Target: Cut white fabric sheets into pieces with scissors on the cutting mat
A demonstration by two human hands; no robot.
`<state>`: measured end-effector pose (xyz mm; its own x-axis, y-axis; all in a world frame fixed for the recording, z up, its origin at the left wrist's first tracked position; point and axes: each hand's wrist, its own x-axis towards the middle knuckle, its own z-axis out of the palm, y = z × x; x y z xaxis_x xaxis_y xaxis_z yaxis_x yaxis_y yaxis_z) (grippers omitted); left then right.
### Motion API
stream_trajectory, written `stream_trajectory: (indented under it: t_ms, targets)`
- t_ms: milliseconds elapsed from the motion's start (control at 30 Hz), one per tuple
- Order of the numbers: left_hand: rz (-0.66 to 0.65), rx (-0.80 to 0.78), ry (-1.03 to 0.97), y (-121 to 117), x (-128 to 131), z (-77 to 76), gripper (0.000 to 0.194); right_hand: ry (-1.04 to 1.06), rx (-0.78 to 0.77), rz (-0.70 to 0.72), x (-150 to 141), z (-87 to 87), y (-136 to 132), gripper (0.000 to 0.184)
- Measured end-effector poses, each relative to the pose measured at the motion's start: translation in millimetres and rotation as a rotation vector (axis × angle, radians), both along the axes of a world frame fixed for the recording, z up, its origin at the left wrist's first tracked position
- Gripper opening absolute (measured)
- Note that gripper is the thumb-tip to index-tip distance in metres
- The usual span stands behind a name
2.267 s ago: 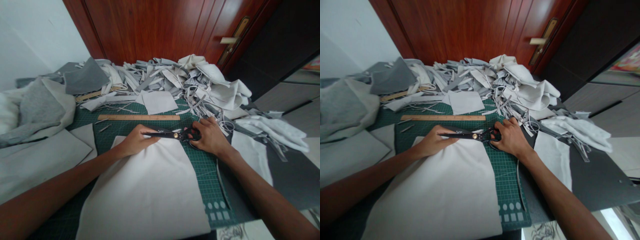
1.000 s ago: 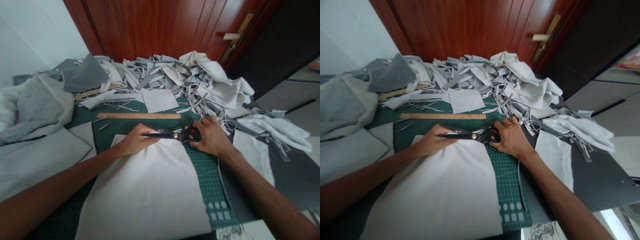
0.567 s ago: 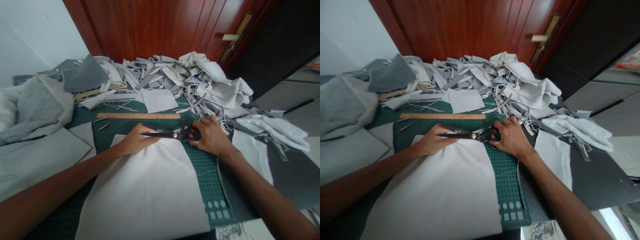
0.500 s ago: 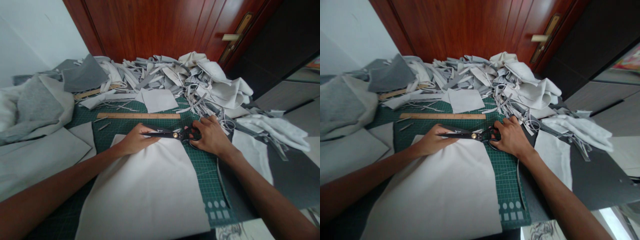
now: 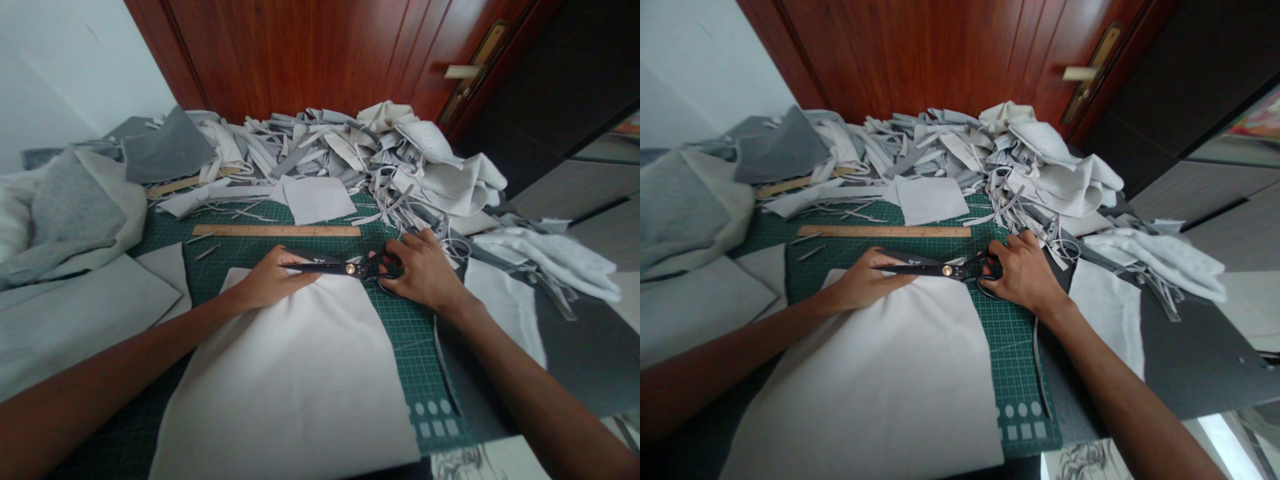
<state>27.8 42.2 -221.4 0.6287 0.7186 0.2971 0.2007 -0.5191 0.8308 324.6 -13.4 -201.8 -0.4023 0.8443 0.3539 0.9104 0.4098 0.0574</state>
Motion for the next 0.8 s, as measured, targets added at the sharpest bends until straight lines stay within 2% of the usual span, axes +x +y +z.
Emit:
stream_trajectory:
  t_ms: [467, 800]
  targets:
    - [0.027, 0.077, -0.03, 0.9, 0.6, -2.7, 0.014, 0.01, 0.057, 0.025, 2.2, -1.5, 1.6, 0.013]
    - [0.027, -0.003, -0.03, 0.7, 1.2, -2.4, 0.016, 0.029, 0.085, 0.037, 2.6, -3.4, 2.7, 0.011]
